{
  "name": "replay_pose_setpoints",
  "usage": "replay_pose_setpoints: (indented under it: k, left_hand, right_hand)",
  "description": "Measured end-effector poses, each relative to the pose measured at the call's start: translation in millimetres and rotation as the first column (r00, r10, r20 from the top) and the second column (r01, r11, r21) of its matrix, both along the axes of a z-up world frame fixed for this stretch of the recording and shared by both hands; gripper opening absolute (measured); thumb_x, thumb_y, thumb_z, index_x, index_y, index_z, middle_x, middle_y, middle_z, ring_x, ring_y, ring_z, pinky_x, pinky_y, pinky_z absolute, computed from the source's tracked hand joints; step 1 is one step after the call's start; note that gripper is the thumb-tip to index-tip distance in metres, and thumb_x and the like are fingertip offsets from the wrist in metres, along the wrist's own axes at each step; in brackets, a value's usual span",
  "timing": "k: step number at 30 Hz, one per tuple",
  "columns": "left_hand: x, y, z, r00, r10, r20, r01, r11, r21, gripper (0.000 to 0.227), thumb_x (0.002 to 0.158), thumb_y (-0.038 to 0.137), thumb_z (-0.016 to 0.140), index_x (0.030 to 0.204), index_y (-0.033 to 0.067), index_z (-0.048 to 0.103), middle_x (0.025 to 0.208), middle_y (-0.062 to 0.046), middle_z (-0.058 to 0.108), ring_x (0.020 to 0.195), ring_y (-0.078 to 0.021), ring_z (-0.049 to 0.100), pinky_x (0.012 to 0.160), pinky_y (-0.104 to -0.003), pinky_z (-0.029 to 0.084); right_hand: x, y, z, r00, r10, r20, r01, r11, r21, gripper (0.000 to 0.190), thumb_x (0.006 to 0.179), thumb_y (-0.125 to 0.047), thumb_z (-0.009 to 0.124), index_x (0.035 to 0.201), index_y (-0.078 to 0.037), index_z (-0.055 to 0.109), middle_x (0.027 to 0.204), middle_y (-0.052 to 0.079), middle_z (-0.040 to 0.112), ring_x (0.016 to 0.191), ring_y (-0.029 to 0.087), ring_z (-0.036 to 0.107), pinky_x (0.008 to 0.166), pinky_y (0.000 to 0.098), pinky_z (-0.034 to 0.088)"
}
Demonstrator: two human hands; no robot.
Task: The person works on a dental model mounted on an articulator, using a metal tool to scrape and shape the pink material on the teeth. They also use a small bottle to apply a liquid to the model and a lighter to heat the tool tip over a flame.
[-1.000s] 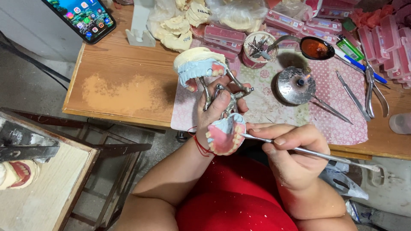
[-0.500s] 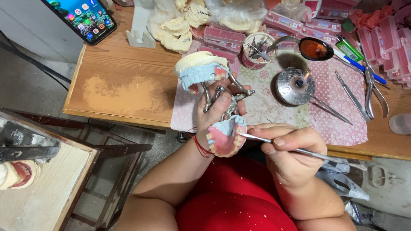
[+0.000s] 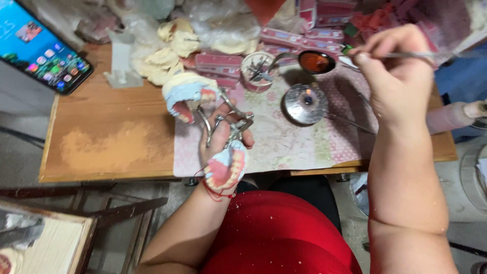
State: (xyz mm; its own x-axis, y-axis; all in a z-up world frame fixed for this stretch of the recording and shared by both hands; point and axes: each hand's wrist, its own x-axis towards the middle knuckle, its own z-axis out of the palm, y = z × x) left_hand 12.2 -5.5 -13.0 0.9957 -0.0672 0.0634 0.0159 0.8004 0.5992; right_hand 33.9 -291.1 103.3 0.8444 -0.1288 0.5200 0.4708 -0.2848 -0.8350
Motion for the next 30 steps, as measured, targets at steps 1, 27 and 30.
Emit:
replay_pose_setpoints:
  k: [1,27,30]
  left_hand:
    - [1,-1,1,1.0,-0.012,0.007,0.012,1.0,-0.004,0.051,0.1,0.023,0.064,0.143,-0.004,0.055,0.099,-0.023,0.068,0.062,-0.0257,0.067,0.051,-0.029,0.048]
    - [-2,-4,5,0.999,0.046,0.013,-0.045,0.998,-0.04,0.045,0.097,0.02,0.068,0.135,-0.0021,0.058,0.143,-0.02,0.059,0.062,-0.0304,0.065,0.059,-0.035,0.049]
    - [0,-4,2,0.999,0.033,-0.031,-0.036,0.995,-0.095,0.049,0.096,0.02,0.069,0.137,-0.0034,0.057,0.143,-0.024,0.058,0.066,-0.0352,0.067,0.051,-0.034,0.049]
  right_hand:
    - [3,-4,3,1.0,-0.012,0.007,0.012,1.0,-0.004,0.032,0.108,0.01,0.065,0.104,-0.012,0.043,0.108,0.011,0.057,0.107,0.025,0.069,0.103,0.0322,0.059]
    - [11,-26,2,0.993,-0.083,-0.083,0.049,0.937,-0.345,0.019,0.112,0.008,0.044,0.121,-0.006,0.034,0.109,0.018,0.065,0.099,0.028,0.069,0.088,0.0357,0.056]
    - [-1,-40,-7,0.937,-0.306,-0.17,0.215,0.886,-0.412,0.018,0.109,0.004,0.041,0.122,-0.008,0.043,0.085,0.008,0.06,0.063,0.017,0.049,0.063,0.0308,0.041]
